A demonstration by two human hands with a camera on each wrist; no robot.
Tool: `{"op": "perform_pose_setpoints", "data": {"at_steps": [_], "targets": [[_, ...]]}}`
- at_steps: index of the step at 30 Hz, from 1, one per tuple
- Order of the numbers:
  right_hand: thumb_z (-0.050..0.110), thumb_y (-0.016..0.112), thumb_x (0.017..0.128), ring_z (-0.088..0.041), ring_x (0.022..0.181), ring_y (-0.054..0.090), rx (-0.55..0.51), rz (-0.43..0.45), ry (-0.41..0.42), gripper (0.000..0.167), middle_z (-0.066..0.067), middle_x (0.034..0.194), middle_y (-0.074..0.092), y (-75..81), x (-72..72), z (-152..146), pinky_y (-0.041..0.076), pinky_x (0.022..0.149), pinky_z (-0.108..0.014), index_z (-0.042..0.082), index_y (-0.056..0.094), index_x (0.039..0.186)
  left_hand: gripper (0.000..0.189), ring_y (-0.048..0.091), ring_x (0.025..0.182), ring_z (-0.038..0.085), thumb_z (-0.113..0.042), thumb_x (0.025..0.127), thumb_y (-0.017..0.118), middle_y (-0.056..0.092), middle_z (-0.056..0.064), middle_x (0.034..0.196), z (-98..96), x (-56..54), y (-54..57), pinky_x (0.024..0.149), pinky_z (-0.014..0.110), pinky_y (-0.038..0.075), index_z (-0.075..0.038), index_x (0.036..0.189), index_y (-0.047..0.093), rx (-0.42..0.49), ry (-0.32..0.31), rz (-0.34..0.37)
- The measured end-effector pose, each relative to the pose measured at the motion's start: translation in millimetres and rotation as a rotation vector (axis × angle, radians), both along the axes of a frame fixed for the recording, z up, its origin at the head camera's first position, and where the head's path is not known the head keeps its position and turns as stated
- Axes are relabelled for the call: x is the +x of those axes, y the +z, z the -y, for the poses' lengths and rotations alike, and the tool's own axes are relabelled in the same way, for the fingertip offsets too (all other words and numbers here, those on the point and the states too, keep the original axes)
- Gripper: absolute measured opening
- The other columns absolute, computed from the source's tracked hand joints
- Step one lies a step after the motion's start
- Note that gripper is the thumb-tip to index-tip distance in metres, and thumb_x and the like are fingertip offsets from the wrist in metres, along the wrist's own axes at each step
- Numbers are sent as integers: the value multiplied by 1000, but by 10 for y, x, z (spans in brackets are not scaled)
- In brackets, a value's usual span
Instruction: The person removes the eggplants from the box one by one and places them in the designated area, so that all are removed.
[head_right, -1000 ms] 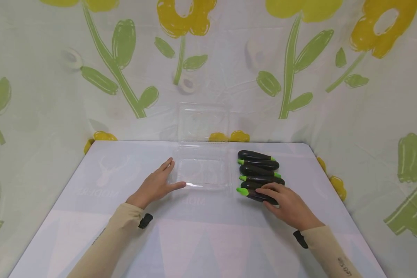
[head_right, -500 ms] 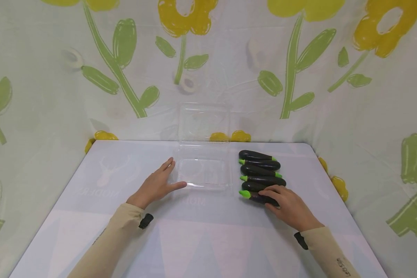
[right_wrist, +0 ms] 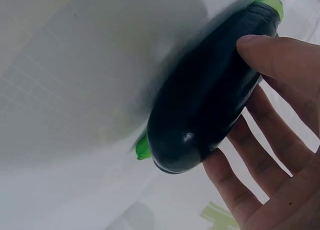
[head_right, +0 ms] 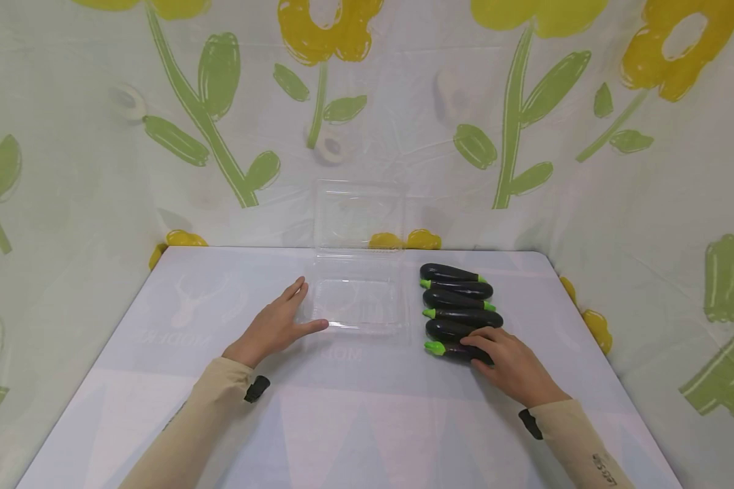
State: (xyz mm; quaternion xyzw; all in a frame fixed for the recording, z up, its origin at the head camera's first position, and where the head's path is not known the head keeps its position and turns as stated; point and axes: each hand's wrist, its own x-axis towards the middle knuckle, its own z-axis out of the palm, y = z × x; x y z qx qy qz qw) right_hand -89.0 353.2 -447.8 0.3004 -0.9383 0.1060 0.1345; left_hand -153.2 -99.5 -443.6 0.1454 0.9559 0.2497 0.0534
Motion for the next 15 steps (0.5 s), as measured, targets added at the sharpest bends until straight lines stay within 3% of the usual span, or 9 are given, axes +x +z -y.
{"op": "perform_pose_setpoints", "data": {"at_steps": [7, 15], "targets": [[8, 90, 74, -32, 104, 68, -2, 41, -32, 46, -9, 118, 66, 16, 3, 16, 59, 81, -49, 15, 75, 117, 108, 36, 145, 41, -71, 87, 63, 17, 12, 168, 3, 0, -2, 115, 56, 34, 0, 159, 25, -7, 3, 5], [10, 89, 77, -33, 108, 66, -22, 58, -57, 44, -10, 119, 66, 135, -37, 23, 58, 84, -52, 15, 74, 118, 106, 36, 145, 41, -67, 88, 65, 17, 12, 169, 3, 1, 4, 115, 57, 34, 1, 159, 25, -3, 4, 3]]}}
